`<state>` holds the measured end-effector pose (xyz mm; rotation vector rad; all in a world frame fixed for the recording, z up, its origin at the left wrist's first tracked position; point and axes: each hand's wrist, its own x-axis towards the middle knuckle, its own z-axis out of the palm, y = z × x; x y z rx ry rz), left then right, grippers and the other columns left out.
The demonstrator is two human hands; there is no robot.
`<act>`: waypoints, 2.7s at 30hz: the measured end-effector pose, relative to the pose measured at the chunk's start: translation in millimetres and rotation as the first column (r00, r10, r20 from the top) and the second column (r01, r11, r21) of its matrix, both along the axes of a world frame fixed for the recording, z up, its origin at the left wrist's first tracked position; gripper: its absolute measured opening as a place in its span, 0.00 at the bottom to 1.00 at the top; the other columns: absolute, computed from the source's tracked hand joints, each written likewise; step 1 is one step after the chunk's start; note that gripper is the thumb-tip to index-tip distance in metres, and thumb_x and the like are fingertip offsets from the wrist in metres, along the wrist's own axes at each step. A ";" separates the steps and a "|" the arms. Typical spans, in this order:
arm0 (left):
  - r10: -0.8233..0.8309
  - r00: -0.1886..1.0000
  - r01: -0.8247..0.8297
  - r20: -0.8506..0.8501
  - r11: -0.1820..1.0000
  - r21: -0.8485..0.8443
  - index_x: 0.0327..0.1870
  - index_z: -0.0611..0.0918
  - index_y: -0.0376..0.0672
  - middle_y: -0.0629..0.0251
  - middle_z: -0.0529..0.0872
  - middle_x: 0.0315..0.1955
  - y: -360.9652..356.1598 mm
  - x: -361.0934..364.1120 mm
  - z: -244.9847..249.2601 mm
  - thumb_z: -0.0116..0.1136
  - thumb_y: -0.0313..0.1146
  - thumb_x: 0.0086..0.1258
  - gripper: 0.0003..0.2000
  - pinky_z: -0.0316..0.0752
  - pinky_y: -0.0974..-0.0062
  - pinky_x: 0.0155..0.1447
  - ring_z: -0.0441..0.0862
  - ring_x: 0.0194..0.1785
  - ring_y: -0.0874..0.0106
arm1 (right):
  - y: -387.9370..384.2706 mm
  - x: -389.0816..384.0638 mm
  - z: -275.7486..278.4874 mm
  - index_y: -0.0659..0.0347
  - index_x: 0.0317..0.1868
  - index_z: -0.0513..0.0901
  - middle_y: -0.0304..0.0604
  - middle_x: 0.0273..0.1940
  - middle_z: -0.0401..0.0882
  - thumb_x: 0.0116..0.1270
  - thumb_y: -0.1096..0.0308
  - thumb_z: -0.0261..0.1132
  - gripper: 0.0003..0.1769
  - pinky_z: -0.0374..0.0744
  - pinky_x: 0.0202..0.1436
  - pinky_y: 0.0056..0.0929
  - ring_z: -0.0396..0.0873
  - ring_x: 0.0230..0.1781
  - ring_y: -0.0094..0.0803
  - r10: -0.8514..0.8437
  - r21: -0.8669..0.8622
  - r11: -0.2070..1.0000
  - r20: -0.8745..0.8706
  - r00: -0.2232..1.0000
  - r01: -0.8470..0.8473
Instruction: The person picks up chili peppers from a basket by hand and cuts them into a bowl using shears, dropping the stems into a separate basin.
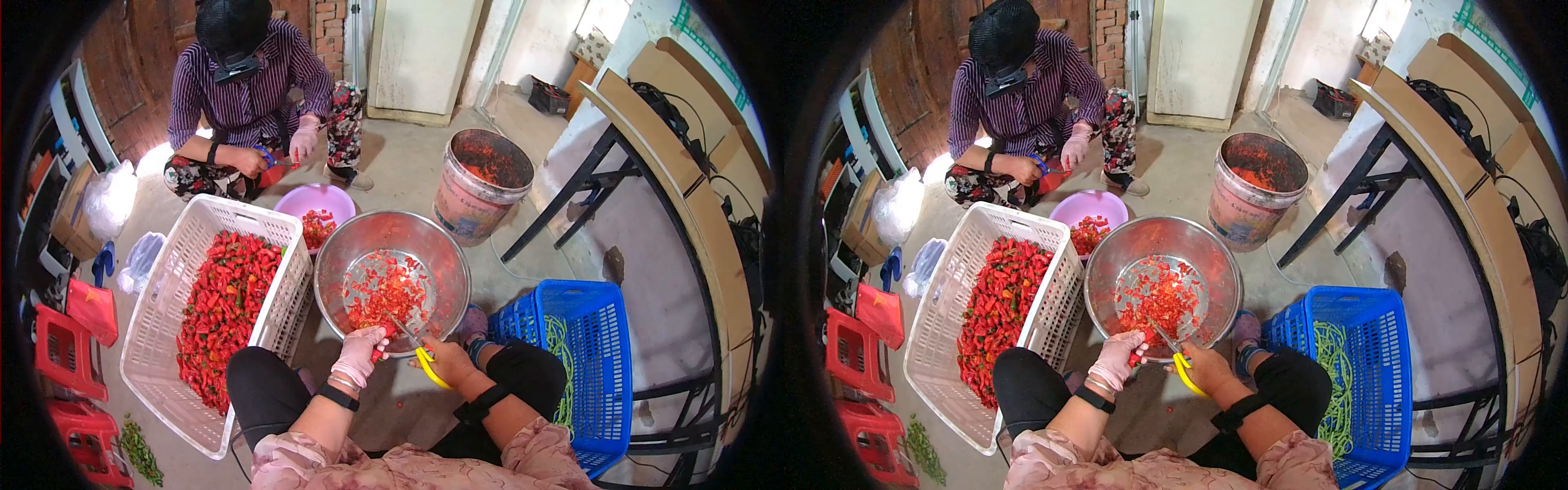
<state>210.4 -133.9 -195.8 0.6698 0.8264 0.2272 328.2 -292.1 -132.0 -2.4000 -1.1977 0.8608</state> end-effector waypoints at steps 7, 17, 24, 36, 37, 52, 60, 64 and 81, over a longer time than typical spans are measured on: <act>0.180 0.981 -0.163 0.068 0.967 -0.198 0.34 0.78 0.40 0.67 0.80 0.27 -2.7 2.8 -2.4 0.54 0.28 0.64 0.03 0.76 0.71 0.30 0.75 0.27 0.74 | -2.5 -1.8 -24.9 0.65 0.51 0.68 0.60 0.38 0.76 0.56 0.49 0.64 0.32 0.75 0.41 0.38 0.77 0.39 0.51 0.051 0.336 0.941 -0.047 0.998 -0.033; 0.238 0.966 -0.214 0.097 0.955 -0.207 0.33 0.78 0.38 0.64 0.80 0.27 -10.4 5.6 -2.6 0.51 0.27 0.65 0.04 0.77 0.72 0.32 0.77 0.28 0.72 | -2.1 -10.2 -31.8 0.61 0.55 0.66 0.65 0.46 0.71 0.56 0.40 0.59 0.37 0.70 0.51 0.45 0.71 0.49 0.58 0.060 0.223 0.973 -0.022 0.998 -0.054; 0.209 0.972 -0.180 0.109 0.957 -0.229 0.33 0.78 0.37 0.62 0.81 0.27 -11.7 6.9 3.7 0.50 0.26 0.65 0.04 0.76 0.72 0.31 0.77 0.27 0.71 | 1.4 -12.3 -15.9 0.59 0.53 0.68 0.62 0.41 0.75 0.54 0.39 0.60 0.36 0.73 0.45 0.45 0.74 0.43 0.57 0.016 0.173 0.985 0.020 1.000 -0.019; 0.118 0.992 -0.115 0.048 0.992 -0.058 0.33 0.77 0.35 0.62 0.80 0.24 -8.0 -2.7 6.7 0.50 0.23 0.63 0.03 0.75 0.74 0.27 0.75 0.24 0.74 | -10.2 -6.7 -24.6 0.62 0.49 0.71 0.58 0.42 0.75 0.52 0.48 0.67 0.32 0.75 0.43 0.40 0.76 0.39 0.52 0.067 0.301 0.948 0.122 0.990 -0.101; 0.022 0.998 -0.022 0.060 1.000 0.003 0.32 0.77 0.35 0.63 0.79 0.24 -8.0 -3.3 7.2 0.50 0.22 0.63 0.03 0.75 0.74 0.27 0.75 0.23 0.74 | -10.2 -6.6 -21.1 0.62 0.49 0.71 0.58 0.42 0.75 0.52 0.48 0.67 0.32 0.75 0.43 0.40 0.76 0.39 0.52 0.066 0.302 0.948 0.123 0.990 -0.101; 0.250 0.964 -0.222 0.095 0.945 -0.239 0.35 0.77 0.33 0.59 0.80 0.28 1.2 5.1 14.6 0.50 0.24 0.65 0.04 0.75 0.75 0.28 0.76 0.27 0.71 | -1.3 -2.9 -26.2 0.62 0.55 0.67 0.61 0.41 0.75 0.54 0.42 0.62 0.38 0.73 0.45 0.42 0.75 0.42 0.54 0.029 0.344 0.939 -0.078 0.997 0.000; 0.193 0.958 -0.168 0.211 0.977 -0.130 0.35 0.77 0.35 0.64 0.79 0.26 -4.0 6.2 13.2 0.49 0.22 0.65 0.03 0.75 0.77 0.29 0.75 0.26 0.74 | -2.3 -6.5 -25.5 0.67 0.53 0.67 0.61 0.44 0.72 0.55 0.51 0.65 0.33 0.72 0.48 0.38 0.73 0.45 0.52 0.063 0.268 0.961 0.046 0.997 -0.073; 0.155 0.979 -0.154 0.135 0.988 -0.017 0.36 0.77 0.35 0.65 0.79 0.26 -4.8 6.7 14.0 0.51 0.22 0.64 0.03 0.76 0.78 0.28 0.74 0.24 0.76 | -1.2 -8.7 -16.1 0.65 0.53 0.67 0.60 0.44 0.73 0.55 0.49 0.65 0.34 0.72 0.48 0.38 0.73 0.45 0.52 0.061 0.268 0.961 0.040 0.997 -0.069; 0.095 0.993 -0.107 0.073 0.977 0.184 0.37 0.77 0.38 0.67 0.79 0.22 -6.2 4.8 21.8 0.53 0.29 0.65 0.05 0.70 0.82 0.20 0.70 0.18 0.81 | -1.0 -9.9 -19.1 0.59 0.51 0.71 0.57 0.38 0.77 0.54 0.41 0.61 0.33 0.74 0.41 0.42 0.77 0.39 0.52 -0.008 0.255 0.967 -0.042 0.999 0.019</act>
